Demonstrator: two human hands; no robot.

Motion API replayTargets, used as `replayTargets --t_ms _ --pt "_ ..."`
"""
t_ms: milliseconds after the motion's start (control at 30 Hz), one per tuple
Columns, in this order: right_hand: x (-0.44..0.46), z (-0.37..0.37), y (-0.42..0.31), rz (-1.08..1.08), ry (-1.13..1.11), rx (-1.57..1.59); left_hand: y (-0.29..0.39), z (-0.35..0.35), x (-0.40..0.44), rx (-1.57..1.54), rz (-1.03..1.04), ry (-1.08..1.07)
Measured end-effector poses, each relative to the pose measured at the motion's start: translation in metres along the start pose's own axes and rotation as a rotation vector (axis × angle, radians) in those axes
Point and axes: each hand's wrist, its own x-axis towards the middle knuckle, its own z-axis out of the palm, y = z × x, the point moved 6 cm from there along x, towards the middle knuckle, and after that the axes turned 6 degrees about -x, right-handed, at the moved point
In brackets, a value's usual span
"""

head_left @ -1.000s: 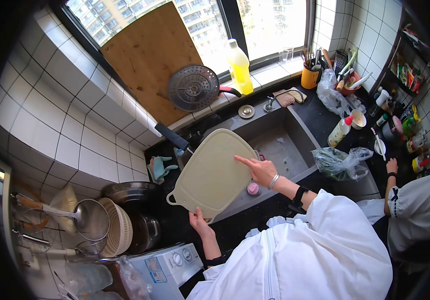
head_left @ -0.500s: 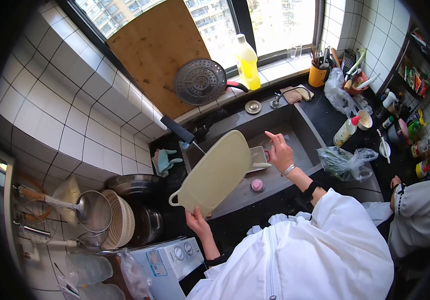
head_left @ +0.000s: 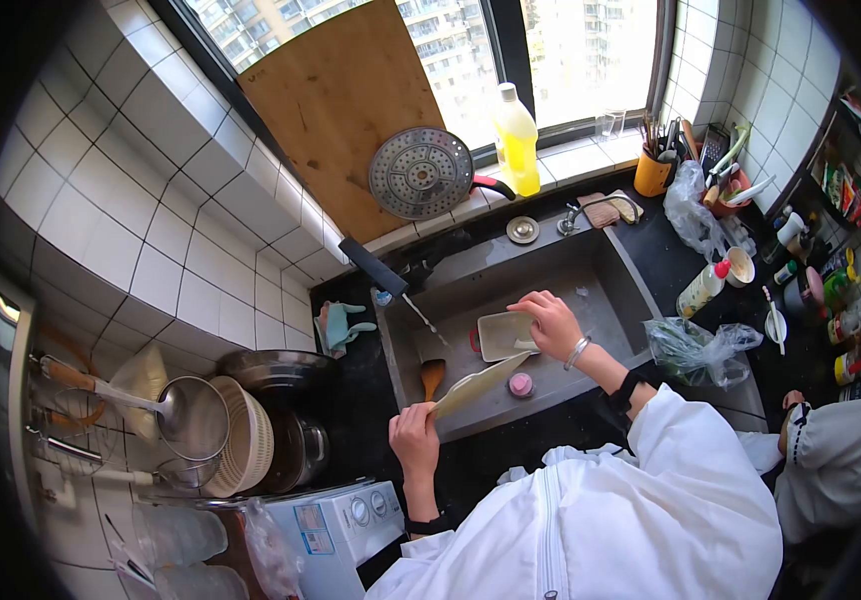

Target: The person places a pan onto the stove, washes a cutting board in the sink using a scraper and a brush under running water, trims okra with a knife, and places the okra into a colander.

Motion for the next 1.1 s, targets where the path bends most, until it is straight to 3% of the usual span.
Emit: replayTargets --t_ms 67,167,333,467,600,700,767,933,1100 --pt "0.022 0.017 0.008 0.016 -0.114 0.004 -0.004 0.003 0.008 -0.017 -0.002 -0.002" --pt "0.050 0.046 0.008 -0.071 -0.347 0.250 -0.018 0.027 0.035 -0.019 0.100 -0.055" --pt "0.047 0.037 -0.005 0.037 -0.107 0.210 -0.038 0.061 0.106 0.061 0.184 -0.146" --pt "0.011 0.044 0.027 0.187 -0.115 0.202 -0.041 0.062 0.127 0.021 0.287 -0.161" --pt "0.030 0.042 0.035 0.102 -0.278 0.031 -0.051 0.047 0.089 -0.010 0.227 -0.043" --pt "0.093 0.058 0.018 -0.202 -0.218 -0.018 -0.035 0.015 0.061 0.001 0.150 0.054" --pt "0.136 0.083 0.000 -0.295 -0.234 -0.070 -0.032 -0.004 0.042 0.031 0.094 0.128" --pt "0.181 0.172 -0.013 -0.340 -0.346 -0.269 -0.031 -0.027 -0.002 0.113 -0.027 0.207" --pt "0.178 0.184 -0.011 -0.234 -0.402 -0.244 -0.026 -0.044 -0.020 0.175 -0.123 0.310"
